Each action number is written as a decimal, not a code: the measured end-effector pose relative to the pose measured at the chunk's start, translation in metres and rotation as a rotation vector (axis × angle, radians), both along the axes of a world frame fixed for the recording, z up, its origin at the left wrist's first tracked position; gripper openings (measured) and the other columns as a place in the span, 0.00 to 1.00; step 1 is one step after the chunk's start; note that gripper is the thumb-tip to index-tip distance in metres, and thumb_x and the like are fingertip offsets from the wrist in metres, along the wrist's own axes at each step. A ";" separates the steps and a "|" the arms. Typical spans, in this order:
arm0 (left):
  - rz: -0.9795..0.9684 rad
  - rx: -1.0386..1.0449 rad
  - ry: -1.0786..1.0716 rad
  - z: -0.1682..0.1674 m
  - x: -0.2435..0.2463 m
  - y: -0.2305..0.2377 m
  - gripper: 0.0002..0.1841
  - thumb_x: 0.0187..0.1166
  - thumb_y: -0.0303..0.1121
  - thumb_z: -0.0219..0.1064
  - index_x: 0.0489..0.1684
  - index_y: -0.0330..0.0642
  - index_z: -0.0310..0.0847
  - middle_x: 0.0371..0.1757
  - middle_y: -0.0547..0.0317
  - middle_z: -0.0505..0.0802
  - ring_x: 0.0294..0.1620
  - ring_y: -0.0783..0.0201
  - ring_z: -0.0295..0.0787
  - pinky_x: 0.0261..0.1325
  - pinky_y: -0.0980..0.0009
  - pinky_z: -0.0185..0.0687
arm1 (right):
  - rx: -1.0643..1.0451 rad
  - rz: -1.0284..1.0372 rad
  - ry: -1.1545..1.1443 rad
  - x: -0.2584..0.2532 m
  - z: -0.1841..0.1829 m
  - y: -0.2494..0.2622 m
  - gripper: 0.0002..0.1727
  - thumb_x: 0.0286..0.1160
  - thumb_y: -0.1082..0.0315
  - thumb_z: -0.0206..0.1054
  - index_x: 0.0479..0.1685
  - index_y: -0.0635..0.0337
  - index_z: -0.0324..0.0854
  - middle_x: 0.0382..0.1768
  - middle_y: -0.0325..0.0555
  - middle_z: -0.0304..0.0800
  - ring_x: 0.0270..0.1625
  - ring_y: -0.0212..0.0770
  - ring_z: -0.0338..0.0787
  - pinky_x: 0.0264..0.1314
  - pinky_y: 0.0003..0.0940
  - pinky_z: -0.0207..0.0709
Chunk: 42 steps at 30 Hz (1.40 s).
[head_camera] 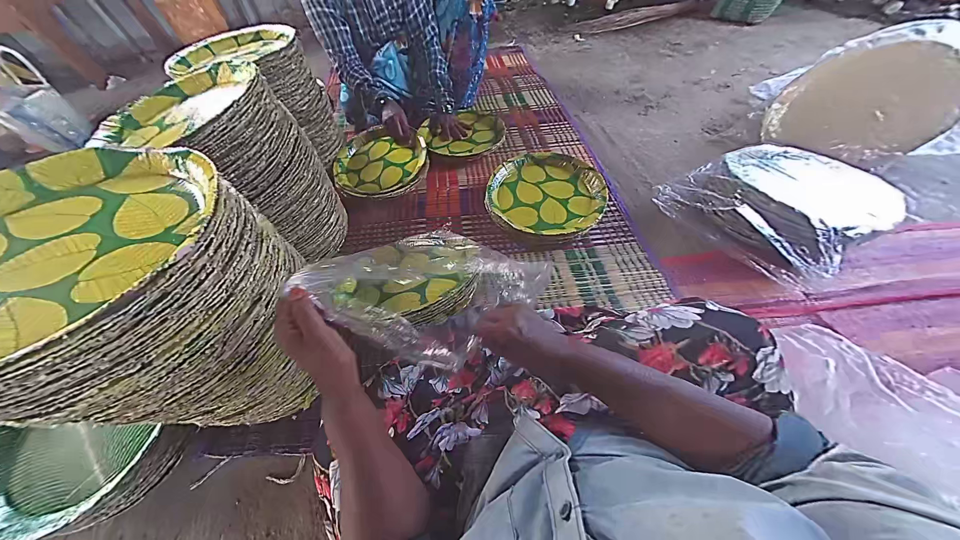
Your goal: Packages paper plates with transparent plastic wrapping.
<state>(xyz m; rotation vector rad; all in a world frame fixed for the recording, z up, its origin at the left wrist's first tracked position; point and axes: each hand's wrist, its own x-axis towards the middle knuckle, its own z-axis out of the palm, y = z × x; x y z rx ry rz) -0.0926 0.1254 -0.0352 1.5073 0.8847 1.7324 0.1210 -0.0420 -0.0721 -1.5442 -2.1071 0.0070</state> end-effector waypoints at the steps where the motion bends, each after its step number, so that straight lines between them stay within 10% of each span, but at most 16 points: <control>1: 0.101 0.086 0.144 0.006 -0.010 -0.002 0.13 0.91 0.33 0.50 0.35 0.43 0.76 0.25 0.76 0.80 0.26 0.84 0.79 0.34 0.83 0.78 | -0.018 0.071 -0.037 -0.009 0.007 -0.008 0.07 0.77 0.73 0.63 0.37 0.65 0.87 0.28 0.56 0.91 0.33 0.57 0.94 0.40 0.55 0.84; 3: 0.222 0.173 0.579 0.027 -0.034 -0.013 0.21 0.88 0.42 0.56 0.60 0.28 0.77 0.49 0.44 0.87 0.51 0.60 0.84 0.58 0.63 0.78 | -0.255 0.183 -0.061 -0.019 0.015 -0.020 0.08 0.79 0.70 0.64 0.37 0.66 0.85 0.25 0.57 0.87 0.31 0.60 0.91 0.34 0.59 0.80; 6: 0.046 0.117 1.045 0.060 -0.047 -0.041 0.46 0.78 0.56 0.65 0.88 0.28 0.56 0.85 0.23 0.66 0.88 0.26 0.58 0.85 0.31 0.51 | -0.682 0.236 0.028 -0.021 0.016 -0.026 0.17 0.86 0.61 0.63 0.51 0.70 0.85 0.38 0.65 0.90 0.47 0.68 0.90 0.50 0.71 0.75; 11: -0.409 0.345 1.186 0.047 -0.014 -0.055 0.44 0.68 0.65 0.68 0.75 0.36 0.80 0.73 0.39 0.86 0.77 0.35 0.79 0.76 0.33 0.69 | -0.742 0.105 0.244 0.003 0.059 -0.040 0.23 0.88 0.53 0.61 0.66 0.63 0.85 0.49 0.64 0.93 0.54 0.64 0.91 0.60 0.71 0.74; 14: -0.489 0.304 1.177 0.041 -0.005 -0.051 0.42 0.67 0.64 0.69 0.73 0.37 0.81 0.67 0.39 0.90 0.71 0.36 0.84 0.70 0.36 0.76 | -0.540 0.185 0.589 0.047 0.077 -0.036 0.17 0.85 0.63 0.63 0.60 0.67 0.84 0.35 0.40 0.91 0.34 0.25 0.86 0.42 0.24 0.81; 15: -0.523 0.302 1.159 0.041 -0.004 -0.051 0.44 0.69 0.68 0.65 0.73 0.38 0.82 0.66 0.42 0.91 0.68 0.40 0.87 0.67 0.39 0.79 | -0.526 0.220 0.755 0.063 0.080 -0.033 0.17 0.85 0.68 0.60 0.64 0.70 0.81 0.37 0.41 0.92 0.35 0.24 0.89 0.42 0.22 0.85; 19: -0.762 0.304 1.000 0.036 0.005 -0.050 0.45 0.69 0.74 0.63 0.72 0.42 0.83 0.61 0.55 0.94 0.60 0.65 0.91 0.60 0.63 0.87 | -0.362 0.012 0.900 0.126 0.094 -0.008 0.32 0.85 0.61 0.56 0.88 0.61 0.60 0.67 0.47 0.87 0.65 0.37 0.89 0.63 0.34 0.85; 24: -0.598 0.118 1.316 0.027 0.033 -0.050 0.21 0.70 0.35 0.78 0.61 0.36 0.87 0.51 0.42 0.95 0.50 0.41 0.93 0.54 0.38 0.84 | -0.353 -0.558 0.417 0.226 0.002 0.063 0.33 0.86 0.56 0.64 0.83 0.69 0.69 0.78 0.68 0.76 0.78 0.63 0.79 0.80 0.61 0.67; 30: -0.614 0.083 1.253 0.011 0.028 -0.031 0.25 0.72 0.48 0.73 0.64 0.42 0.87 0.45 0.55 0.96 0.43 0.53 0.94 0.47 0.48 0.88 | -0.622 -0.862 0.073 0.262 -0.117 0.077 0.54 0.71 0.56 0.78 0.94 0.65 0.48 0.88 0.68 0.59 0.92 0.68 0.54 0.84 0.83 0.37; 35: -0.659 0.025 1.234 -0.001 0.033 -0.020 0.32 0.69 0.56 0.70 0.66 0.43 0.85 0.45 0.58 0.95 0.42 0.59 0.93 0.45 0.55 0.87 | -0.583 -0.870 -0.043 0.246 -0.124 0.072 0.29 0.68 0.72 0.77 0.69 0.75 0.78 0.70 0.73 0.78 0.77 0.74 0.73 0.75 0.78 0.60; 42: -0.621 0.039 1.183 0.004 0.021 -0.018 0.34 0.68 0.60 0.69 0.67 0.44 0.86 0.47 0.59 0.96 0.43 0.60 0.93 0.43 0.58 0.86 | -0.794 -0.742 0.018 0.192 -0.106 0.063 0.28 0.73 0.60 0.76 0.66 0.72 0.80 0.66 0.71 0.81 0.72 0.71 0.80 0.66 0.69 0.75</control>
